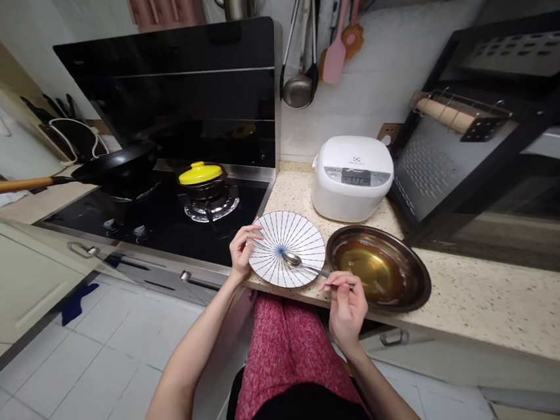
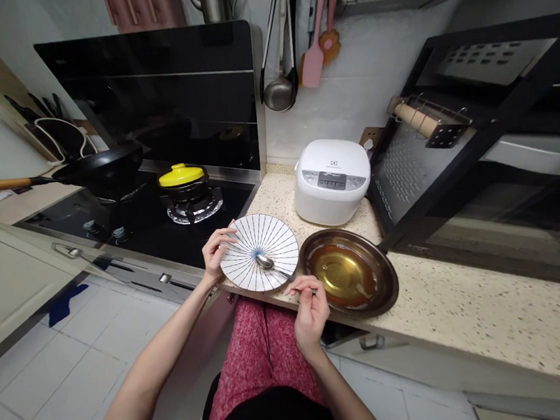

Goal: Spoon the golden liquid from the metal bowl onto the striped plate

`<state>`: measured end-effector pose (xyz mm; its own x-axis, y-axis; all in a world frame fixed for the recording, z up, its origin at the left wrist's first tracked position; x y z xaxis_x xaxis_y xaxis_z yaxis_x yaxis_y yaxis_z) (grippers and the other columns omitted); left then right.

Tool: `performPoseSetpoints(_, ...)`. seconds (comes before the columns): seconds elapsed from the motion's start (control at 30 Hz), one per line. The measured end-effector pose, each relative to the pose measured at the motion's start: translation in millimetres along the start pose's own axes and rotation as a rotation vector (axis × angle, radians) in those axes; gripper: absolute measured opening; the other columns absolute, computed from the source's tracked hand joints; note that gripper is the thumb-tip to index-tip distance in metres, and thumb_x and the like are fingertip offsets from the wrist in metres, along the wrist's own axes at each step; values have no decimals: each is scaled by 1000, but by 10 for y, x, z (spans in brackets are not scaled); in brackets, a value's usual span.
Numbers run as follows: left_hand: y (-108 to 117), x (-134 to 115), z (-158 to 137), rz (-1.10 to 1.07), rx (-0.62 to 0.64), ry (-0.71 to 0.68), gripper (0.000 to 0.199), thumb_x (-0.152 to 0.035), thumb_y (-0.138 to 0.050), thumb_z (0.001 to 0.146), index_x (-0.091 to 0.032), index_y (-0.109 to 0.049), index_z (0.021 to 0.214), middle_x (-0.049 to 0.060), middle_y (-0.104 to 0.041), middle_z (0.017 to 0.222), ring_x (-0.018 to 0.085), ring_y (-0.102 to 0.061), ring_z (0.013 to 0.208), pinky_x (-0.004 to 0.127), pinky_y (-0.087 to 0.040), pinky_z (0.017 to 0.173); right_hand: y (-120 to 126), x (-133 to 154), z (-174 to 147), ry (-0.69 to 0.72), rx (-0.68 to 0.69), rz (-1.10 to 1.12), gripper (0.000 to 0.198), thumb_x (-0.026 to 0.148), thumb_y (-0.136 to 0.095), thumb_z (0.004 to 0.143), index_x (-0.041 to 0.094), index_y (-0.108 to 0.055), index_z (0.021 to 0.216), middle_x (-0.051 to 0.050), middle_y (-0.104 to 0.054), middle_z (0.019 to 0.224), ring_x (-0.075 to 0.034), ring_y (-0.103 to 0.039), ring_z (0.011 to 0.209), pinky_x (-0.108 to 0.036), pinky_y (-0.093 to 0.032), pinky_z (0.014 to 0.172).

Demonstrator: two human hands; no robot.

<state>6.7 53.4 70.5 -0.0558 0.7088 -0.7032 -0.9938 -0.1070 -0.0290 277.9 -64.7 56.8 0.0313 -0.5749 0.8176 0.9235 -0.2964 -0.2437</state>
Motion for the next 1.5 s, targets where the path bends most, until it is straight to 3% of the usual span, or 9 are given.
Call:
performPoseSetpoints(0.4,2,14,-5,-39,-1,-11,25,-36,-61,91,-20,-80,86,12,-75,114,38,-65,126,61,-45,114,420,359,196,151,-174,10,16,30,-53,104,22,-55,91,-1,-57,86,-14,-62,70,-29,-51,61)
performPoseSetpoints(0.6,-3,8,-7,-30,-6,0,25,-36,-61,91,-20,-80,85,12,-75,114,39,-65,127,61,-44,115,637,499,237,270,-217,-126,15,30,-54,103,21,-58,91,-2,-60,85,-16,-62,70,-32,-52,63)
performPoseSetpoints(0.8,-11,-9,-4,-50,1,-12,23,-33,-61,90,-20,-81,87,11,-75,114,38,-65,126,61,-43,117,629,549,197,411,-58,-384,15,23,-50,104,21,-61,94,-3,-64,82,-18,-63,75,-34,-52,68)
performPoseSetpoints(1.07,-9,-19,-1,-49,2,-28,23,-32,-61,90,-21,-81,86,11,-76,114,38,-65,127,61,-44,116,345,684,77,687,245,-551,20,9,-49,98,22,-65,101,-4,-66,81,-19,-63,72,-34,-51,65)
performPoseSetpoints(1.23,-9,-21,-4,-52,-1,-28,23,-32,-61,89,-20,-81,88,11,-76,114,38,-65,127,61,-44,116,246,636,51,719,357,-629,24,4,-49,95,21,-65,102,-6,-67,83,-18,-63,73,-33,-53,65)
performPoseSetpoints(1.37,-8,-12,-7,-56,-1,-27,22,-30,-61,89,-20,-81,88,12,-75,114,38,-66,125,61,-44,116,371,681,78,677,171,-542,18,12,-49,99,22,-64,101,-5,-67,82,-19,-65,73,-35,-52,66)
performPoseSetpoints(1.5,-10,-16,-7,-69,5,-39,22,-27,-60,89,-21,-81,90,11,-75,115,38,-65,128,60,-44,116,470,648,72,535,-33,-355,14,21,-48,103,22,-62,98,-3,-65,80,-19,-65,72,-37,-52,68)
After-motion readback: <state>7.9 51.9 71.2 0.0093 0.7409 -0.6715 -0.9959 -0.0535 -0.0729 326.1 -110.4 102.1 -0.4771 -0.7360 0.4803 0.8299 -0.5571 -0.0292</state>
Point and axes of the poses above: each hand's wrist, its own z-axis towards the middle knuckle, its own y-axis out of the back of the hand, x = y × z, the point moved 10 cm from there along z, towards the middle knuckle
